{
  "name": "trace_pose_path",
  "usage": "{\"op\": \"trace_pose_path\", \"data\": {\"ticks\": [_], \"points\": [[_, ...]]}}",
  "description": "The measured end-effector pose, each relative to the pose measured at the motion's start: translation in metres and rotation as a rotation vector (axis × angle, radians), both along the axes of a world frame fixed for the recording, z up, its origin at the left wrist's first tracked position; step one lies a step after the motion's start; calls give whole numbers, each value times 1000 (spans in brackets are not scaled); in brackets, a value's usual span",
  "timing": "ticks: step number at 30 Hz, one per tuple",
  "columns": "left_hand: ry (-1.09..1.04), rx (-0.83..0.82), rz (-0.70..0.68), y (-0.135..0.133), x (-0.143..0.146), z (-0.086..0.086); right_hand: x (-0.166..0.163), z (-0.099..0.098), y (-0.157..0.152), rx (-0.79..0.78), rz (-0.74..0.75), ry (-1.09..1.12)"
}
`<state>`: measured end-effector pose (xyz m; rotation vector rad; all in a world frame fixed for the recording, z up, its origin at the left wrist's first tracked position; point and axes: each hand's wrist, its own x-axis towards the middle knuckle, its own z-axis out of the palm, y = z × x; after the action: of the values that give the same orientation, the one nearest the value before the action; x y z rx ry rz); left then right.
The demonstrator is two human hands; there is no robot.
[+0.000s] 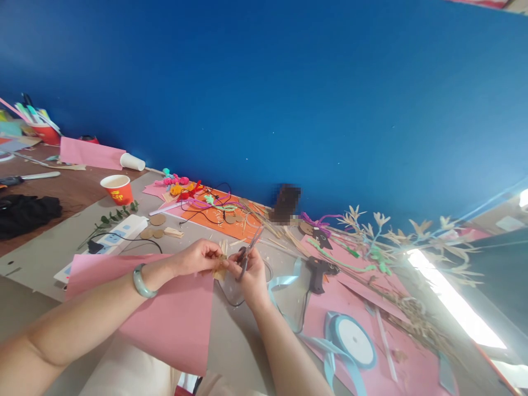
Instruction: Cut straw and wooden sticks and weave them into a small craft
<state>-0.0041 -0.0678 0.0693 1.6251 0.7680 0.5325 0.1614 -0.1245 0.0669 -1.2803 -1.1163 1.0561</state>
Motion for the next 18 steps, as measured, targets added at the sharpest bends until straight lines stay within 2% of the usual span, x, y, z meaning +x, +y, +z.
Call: {"op": "trace_pose_path", "data": {"ticks": [6, 18], "points": [[-14, -39, -15, 1, 0, -2, 0, 0, 1, 6, -14, -18], [-75, -97, -139, 4, -5, -4, 2, 0, 1, 15, -40, 39]]}}
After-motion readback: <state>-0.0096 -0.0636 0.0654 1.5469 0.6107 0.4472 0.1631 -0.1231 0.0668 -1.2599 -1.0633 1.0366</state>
